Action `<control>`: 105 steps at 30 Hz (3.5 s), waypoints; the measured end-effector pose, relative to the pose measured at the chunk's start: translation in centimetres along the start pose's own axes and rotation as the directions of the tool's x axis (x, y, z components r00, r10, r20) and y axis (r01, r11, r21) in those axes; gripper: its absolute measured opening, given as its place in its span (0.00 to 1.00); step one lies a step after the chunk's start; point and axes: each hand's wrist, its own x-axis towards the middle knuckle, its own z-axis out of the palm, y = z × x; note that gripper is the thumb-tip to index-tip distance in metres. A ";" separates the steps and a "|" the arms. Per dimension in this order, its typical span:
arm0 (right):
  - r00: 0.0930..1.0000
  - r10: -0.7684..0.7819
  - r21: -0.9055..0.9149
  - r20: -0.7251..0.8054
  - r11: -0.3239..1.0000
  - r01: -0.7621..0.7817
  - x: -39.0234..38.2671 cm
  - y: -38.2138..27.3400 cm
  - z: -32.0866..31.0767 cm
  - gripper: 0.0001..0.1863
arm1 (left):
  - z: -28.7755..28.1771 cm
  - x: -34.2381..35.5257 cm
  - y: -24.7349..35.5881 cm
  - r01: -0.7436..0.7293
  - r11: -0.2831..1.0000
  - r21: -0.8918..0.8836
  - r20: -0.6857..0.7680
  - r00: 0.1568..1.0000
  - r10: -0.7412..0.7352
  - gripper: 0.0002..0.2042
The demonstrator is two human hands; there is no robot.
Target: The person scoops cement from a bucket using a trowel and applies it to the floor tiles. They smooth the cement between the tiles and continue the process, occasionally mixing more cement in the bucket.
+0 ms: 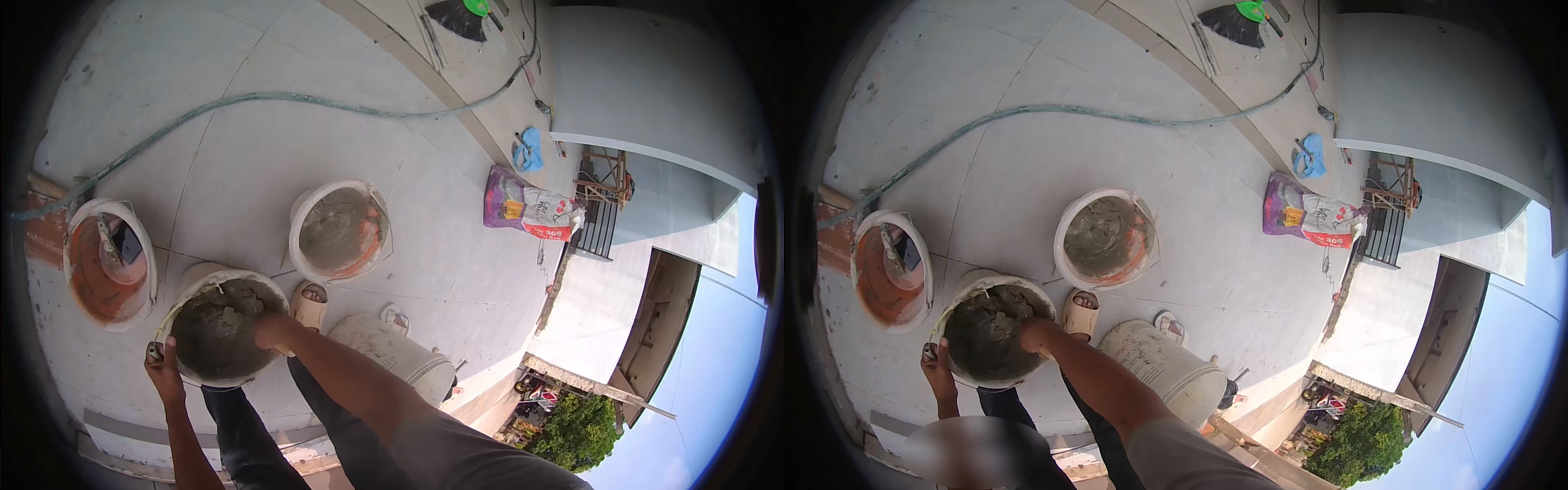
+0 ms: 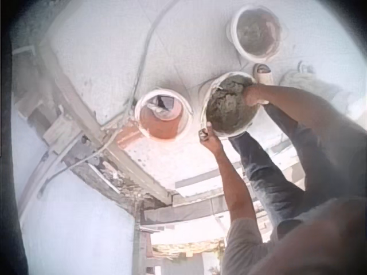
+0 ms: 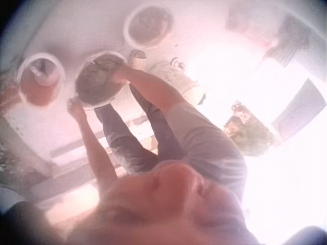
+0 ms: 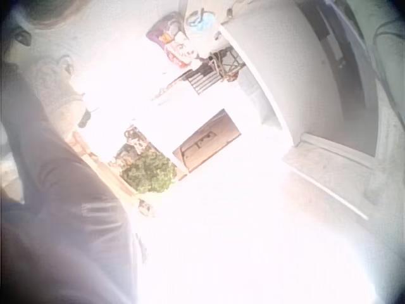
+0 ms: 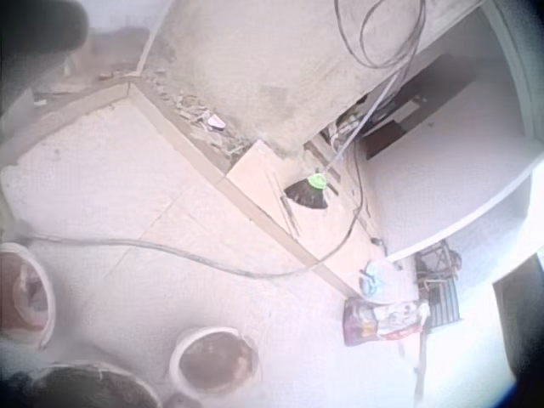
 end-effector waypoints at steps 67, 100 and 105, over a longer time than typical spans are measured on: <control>0.989 0.110 -0.309 -0.095 0.942 -0.134 -4.0 0.2 -8.3 0.14 | 8.4 1.4 8.8 -0.324 0.835 0.445 0.037 0.938 0.345 0.20; 0.882 -0.339 0.587 -0.326 -0.804 -0.092 -10.8 2.6 4.7 0.17 | 11.0 0.2 9.7 -0.214 0.876 0.431 0.029 0.974 0.224 0.21; 0.737 -0.009 0.150 -0.676 0.977 0.150 -15.0 -1.6 -0.1 0.12 | 14.3 -1.2 11.8 -0.180 0.897 0.404 -0.002 0.980 0.198 0.17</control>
